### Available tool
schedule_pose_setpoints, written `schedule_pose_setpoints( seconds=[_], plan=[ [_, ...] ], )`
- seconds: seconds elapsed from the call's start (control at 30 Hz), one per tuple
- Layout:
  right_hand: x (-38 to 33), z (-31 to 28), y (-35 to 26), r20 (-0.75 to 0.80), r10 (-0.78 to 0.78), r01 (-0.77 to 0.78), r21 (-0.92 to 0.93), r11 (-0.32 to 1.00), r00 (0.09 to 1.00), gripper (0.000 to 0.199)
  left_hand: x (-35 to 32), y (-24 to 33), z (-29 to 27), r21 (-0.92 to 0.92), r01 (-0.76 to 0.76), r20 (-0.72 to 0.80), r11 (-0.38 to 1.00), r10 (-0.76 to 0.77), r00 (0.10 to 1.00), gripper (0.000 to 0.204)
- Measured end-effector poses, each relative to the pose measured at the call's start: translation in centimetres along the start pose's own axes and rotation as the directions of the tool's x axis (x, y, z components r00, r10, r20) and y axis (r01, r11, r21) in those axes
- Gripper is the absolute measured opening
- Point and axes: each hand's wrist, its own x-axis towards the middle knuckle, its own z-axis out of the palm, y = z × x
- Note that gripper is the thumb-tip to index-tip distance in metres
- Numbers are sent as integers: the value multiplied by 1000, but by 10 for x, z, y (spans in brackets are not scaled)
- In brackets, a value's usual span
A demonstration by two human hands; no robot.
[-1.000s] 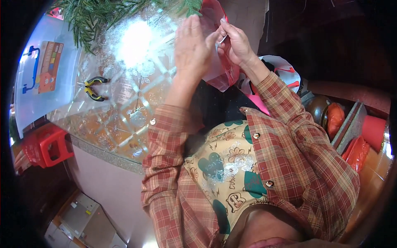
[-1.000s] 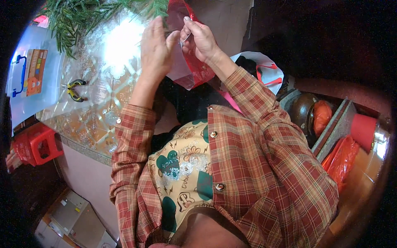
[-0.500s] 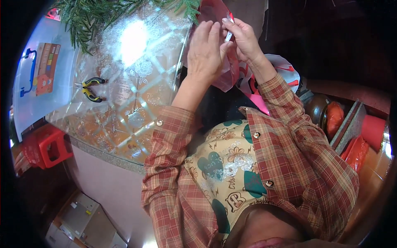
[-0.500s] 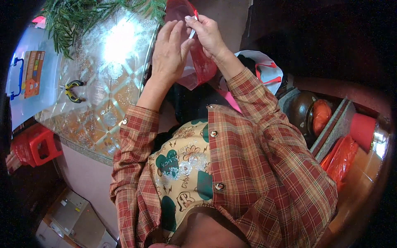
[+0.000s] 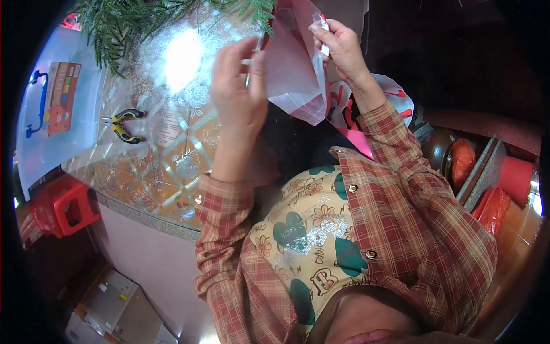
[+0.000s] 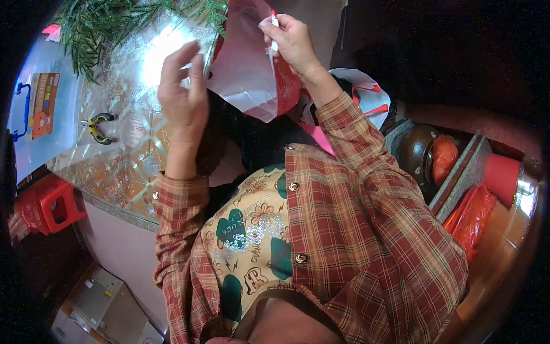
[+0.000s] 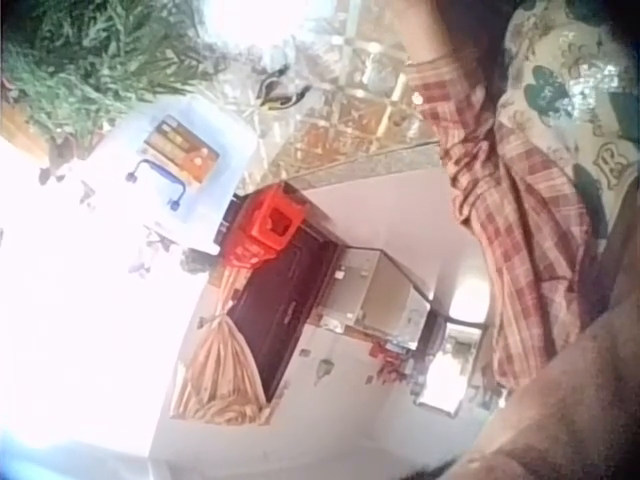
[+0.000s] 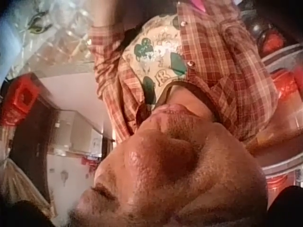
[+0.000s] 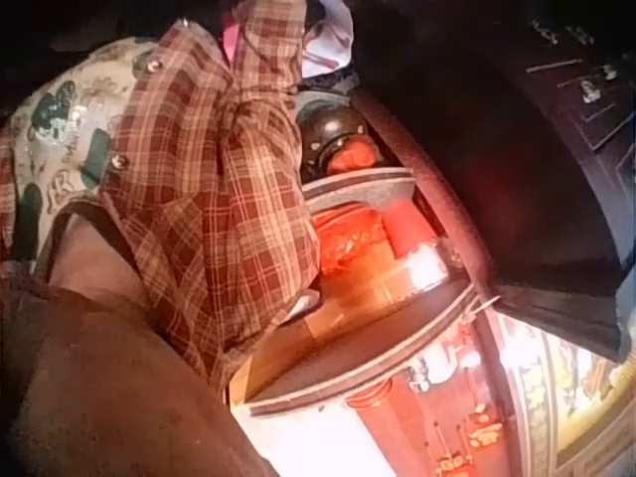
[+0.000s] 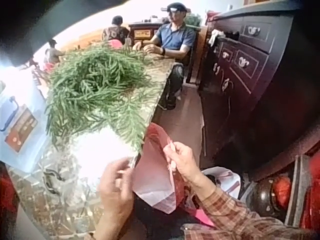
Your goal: Trimming small sections of evergreen branches and placing them into individual plastic bags.
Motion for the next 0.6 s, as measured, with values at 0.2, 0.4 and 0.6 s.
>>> schedule_pose_setpoints(
  seconds=[0.2, 0.4, 0.6],
  plan=[
    [16, -33, 2, -140, -123, 113, -76, 991, 982, 15, 23, -15, -28, 43, 121, -204, 992, -110, 973, 19],
    [18, -36, -1, -265, -56, 134, 287, 949, 963, 12, 35, -39, -36, 84, 121, -321, 989, -88, 943, 20],
    [20, -14, 8, -330, 54, -8, 140, 990, 942, 10, 24, -49, -35, 26, 124, -336, 992, -108, 936, 20]
  ],
)
